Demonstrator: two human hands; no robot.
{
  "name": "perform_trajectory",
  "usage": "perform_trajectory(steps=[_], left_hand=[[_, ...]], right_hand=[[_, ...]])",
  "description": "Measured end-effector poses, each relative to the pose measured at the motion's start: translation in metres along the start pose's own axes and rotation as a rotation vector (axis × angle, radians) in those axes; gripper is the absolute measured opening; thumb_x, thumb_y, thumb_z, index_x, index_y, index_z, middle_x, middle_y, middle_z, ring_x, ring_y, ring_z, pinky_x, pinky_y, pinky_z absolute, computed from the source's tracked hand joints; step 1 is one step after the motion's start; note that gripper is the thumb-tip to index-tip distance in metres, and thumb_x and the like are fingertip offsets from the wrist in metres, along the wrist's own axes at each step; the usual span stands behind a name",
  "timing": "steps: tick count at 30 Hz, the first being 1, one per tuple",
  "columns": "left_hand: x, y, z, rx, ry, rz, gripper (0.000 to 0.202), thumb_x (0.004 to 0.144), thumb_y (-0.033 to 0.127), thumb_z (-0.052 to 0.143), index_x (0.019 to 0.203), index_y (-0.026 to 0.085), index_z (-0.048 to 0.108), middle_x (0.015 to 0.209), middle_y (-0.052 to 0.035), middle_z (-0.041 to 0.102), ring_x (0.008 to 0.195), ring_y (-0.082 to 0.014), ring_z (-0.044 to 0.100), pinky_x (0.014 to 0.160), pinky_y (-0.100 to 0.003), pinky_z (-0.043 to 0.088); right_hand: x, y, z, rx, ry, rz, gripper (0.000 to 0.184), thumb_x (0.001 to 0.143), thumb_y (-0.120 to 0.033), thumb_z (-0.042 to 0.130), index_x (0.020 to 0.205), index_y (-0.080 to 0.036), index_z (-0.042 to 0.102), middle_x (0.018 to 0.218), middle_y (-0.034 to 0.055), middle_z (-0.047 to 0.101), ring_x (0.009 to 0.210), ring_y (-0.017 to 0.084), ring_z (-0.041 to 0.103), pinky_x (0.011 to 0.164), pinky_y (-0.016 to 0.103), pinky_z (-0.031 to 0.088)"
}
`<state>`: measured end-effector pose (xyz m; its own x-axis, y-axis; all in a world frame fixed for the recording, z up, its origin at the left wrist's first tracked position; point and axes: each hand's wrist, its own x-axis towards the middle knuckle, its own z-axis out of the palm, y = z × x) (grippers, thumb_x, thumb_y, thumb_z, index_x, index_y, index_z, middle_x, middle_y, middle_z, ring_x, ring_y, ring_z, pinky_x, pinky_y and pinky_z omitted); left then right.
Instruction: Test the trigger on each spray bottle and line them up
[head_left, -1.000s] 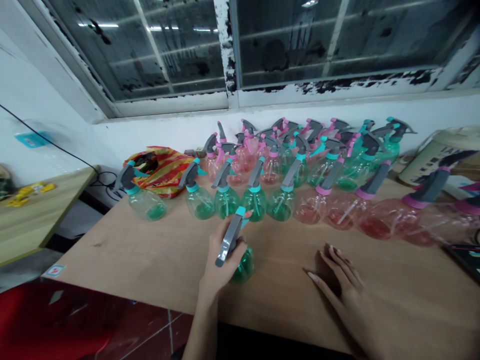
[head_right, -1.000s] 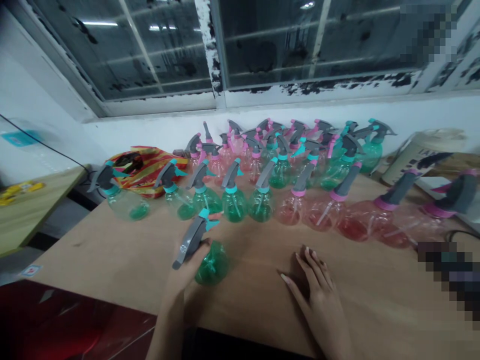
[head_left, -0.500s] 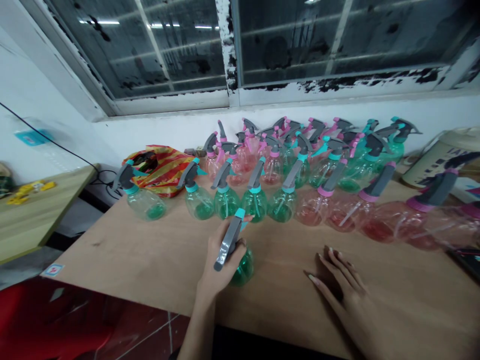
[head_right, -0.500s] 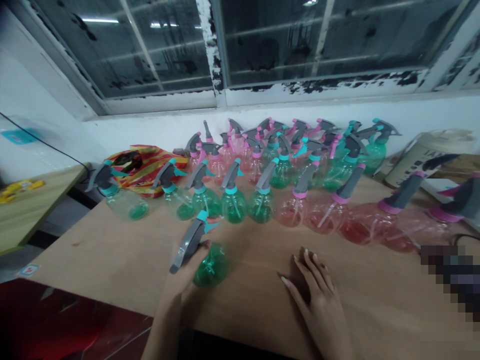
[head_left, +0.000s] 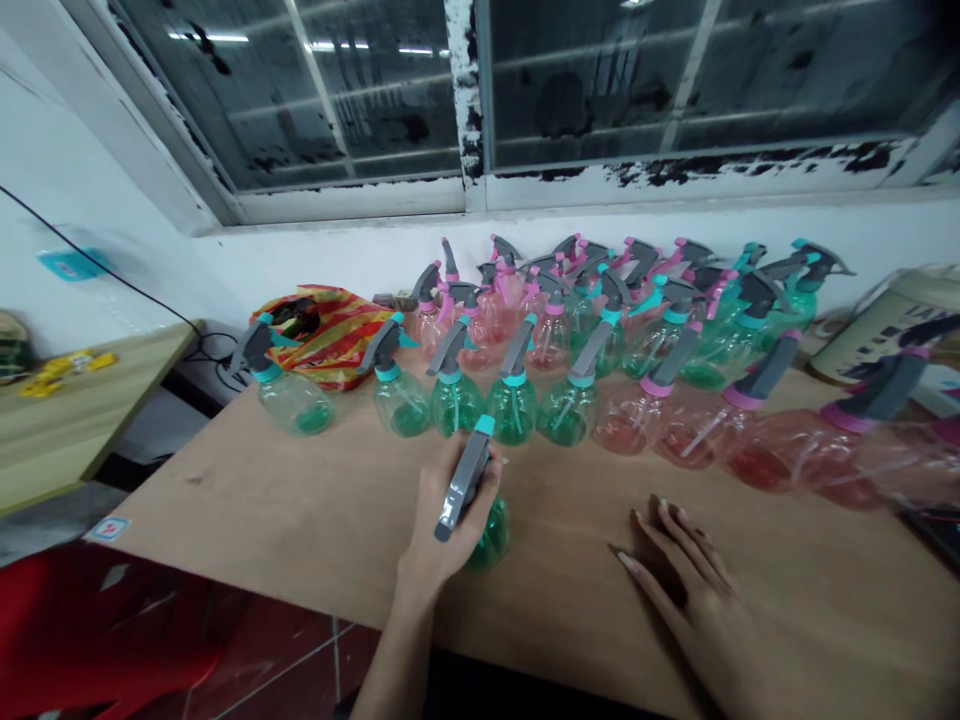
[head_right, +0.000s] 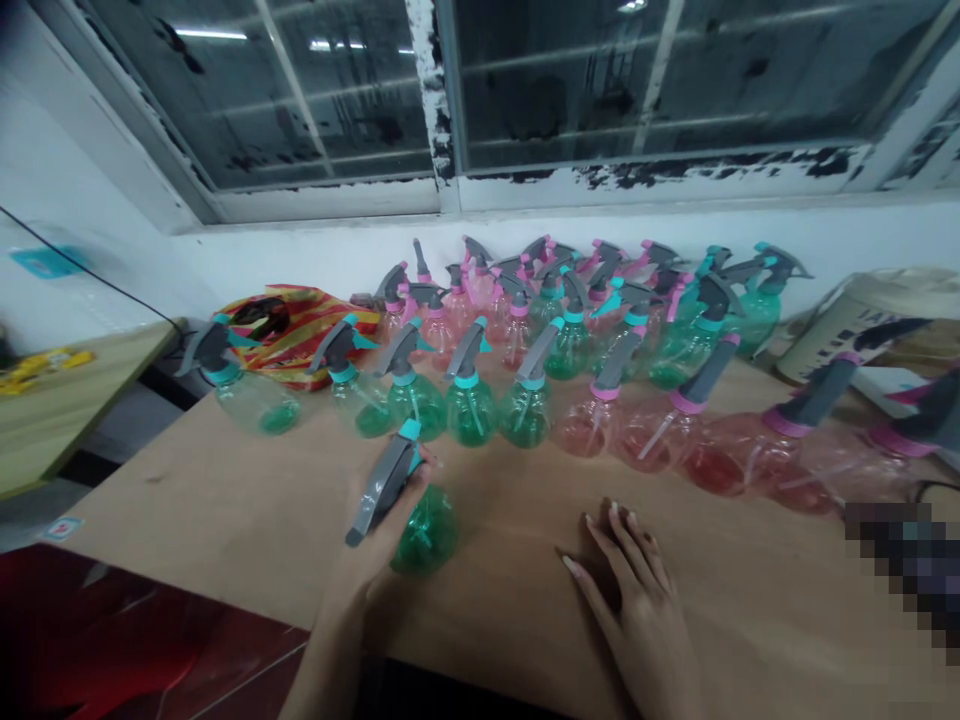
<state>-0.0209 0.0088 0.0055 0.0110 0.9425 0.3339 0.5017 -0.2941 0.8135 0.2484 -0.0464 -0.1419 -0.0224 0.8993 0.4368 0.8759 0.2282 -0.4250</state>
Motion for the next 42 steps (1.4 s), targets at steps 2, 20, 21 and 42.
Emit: perform_trajectory(steps=[2, 20, 21, 42], left_hand=[[0.0, 0.002, 0.0, 0.016, 0.006, 0.001, 0.016, 0.086, 0.028, 0.056, 0.099, 0.024, 0.063, 0.077, -0.0003, 0.064, 0.066, -0.0157, 0.062, 0.062, -0.028, 0.049], [-0.005, -0.005, 0.002, -0.02, -0.019, -0.06, 0.036, 0.086, 0.025, 0.054, 0.121, 0.028, 0.059, 0.081, -0.0015, 0.066, 0.067, -0.0175, 0.064, 0.065, -0.03, 0.052], [-0.005, -0.004, 0.002, -0.013, -0.014, -0.056, 0.035, 0.086, 0.027, 0.054, 0.12, 0.028, 0.06, 0.082, -0.0016, 0.067, 0.067, -0.0177, 0.064, 0.065, -0.03, 0.052], [-0.003, 0.001, 0.003, -0.011, 0.053, -0.026, 0.011, 0.087, 0.033, 0.056, 0.089, 0.024, 0.061, 0.082, -0.0026, 0.067, 0.074, -0.0185, 0.066, 0.07, -0.032, 0.052]], right_hand=[[0.0, 0.0, 0.0, 0.005, -0.001, -0.005, 0.058, 0.089, -0.059, 0.04, 0.128, -0.018, 0.055, 0.14, 0.0119, 0.051, 0.133, 0.03, 0.039, 0.108, 0.056, 0.033], [-0.001, 0.0, -0.001, 0.03, 0.001, -0.006, 0.057, 0.089, -0.058, 0.042, 0.129, -0.018, 0.054, 0.139, 0.0129, 0.05, 0.135, 0.03, 0.037, 0.109, 0.056, 0.032], [-0.001, 0.001, -0.001, 0.037, 0.001, -0.012, 0.057, 0.089, -0.057, 0.042, 0.129, -0.018, 0.054, 0.139, 0.0126, 0.051, 0.135, 0.03, 0.037, 0.109, 0.055, 0.032], [-0.004, 0.003, 0.001, 0.037, -0.026, 0.015, 0.061, 0.089, -0.061, 0.039, 0.13, -0.018, 0.052, 0.142, 0.0137, 0.048, 0.136, 0.031, 0.036, 0.108, 0.058, 0.032]])
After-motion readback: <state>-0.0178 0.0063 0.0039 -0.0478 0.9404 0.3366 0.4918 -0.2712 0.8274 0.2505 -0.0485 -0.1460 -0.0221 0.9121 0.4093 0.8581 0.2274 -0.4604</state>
